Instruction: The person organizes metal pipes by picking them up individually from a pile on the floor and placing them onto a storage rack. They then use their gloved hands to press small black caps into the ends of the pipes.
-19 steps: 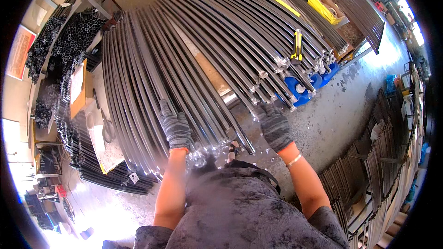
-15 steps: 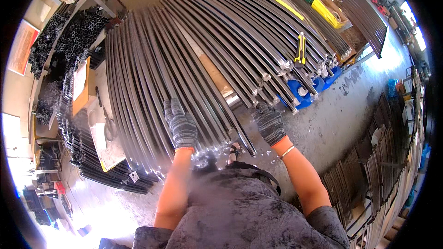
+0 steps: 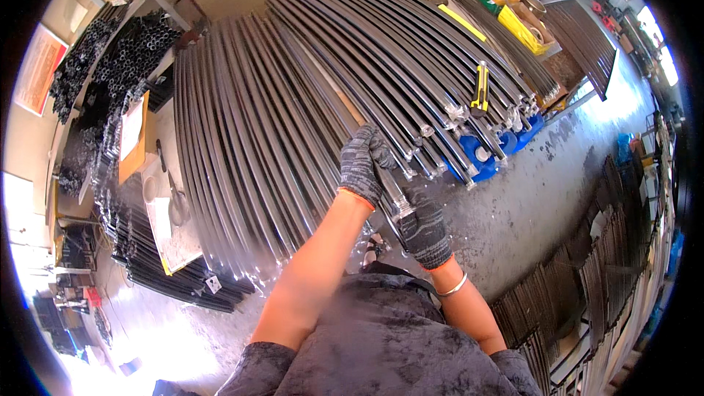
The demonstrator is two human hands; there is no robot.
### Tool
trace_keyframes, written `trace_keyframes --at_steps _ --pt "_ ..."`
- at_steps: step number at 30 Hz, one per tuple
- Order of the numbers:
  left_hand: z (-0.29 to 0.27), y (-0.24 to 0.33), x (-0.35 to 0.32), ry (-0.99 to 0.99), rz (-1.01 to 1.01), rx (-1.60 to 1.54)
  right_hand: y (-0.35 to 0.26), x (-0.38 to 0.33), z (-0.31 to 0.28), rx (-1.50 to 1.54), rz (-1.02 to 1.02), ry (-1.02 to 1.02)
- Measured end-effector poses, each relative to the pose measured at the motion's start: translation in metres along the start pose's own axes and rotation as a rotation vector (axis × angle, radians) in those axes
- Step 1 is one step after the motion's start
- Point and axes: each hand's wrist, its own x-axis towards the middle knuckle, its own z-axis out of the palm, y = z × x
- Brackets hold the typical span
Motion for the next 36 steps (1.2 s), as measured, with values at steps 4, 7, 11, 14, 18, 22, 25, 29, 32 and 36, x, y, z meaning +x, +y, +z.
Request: trace_keyframes --at_steps 4,7,11,14,18,22,25,29,32,36 --pt "-0.017 -0.016 0.014 0.099 0.110 0.155 0.013 -0.015 0.003 -0.017 0.076 -0.124" --pt "-0.035 -0.018 0.019 0.123 0.184 0.334 0.025 -0.031 0.014 -0.030 0.069 -0.211" --pt "-0.038 -0.013 0.014 0.182 0.195 0.387 0.010 -0.029 0.002 0.371 0.429 -0.422" --pt "-0.049 0.013 0.021 0.196 0.353 0.622 -0.021 -0.013 -0.021 0.392 0.597 -0.525" --pt "-0.060 0.073 0.016 0.284 0.460 0.510 0.086 -0.051 -0.069 -0.442 0.336 -0.674" --pt "-0.039 0.077 -0.007 0.333 0.628 0.593 0.163 -0.113 -0.105 -0.546 0.417 -0.518" --pt "-0.088 0.085 -0.025 0.349 0.748 0.867 0.140 -0.094 -0.107 -0.445 0.131 -0.415" --pt "-0.149 0.082 -0.062 0.419 1.043 1.563 0.096 -0.034 -0.065 -0.152 0.196 -0.276" --pt "-0.141 0.071 -0.071 0.538 0.854 1.704 0.106 -0.022 -0.033 -0.161 0.184 -0.279" --pt "-0.143 0.055 -0.070 0.554 0.899 1.953 0.093 0.000 -0.009 -0.389 0.129 -0.398"
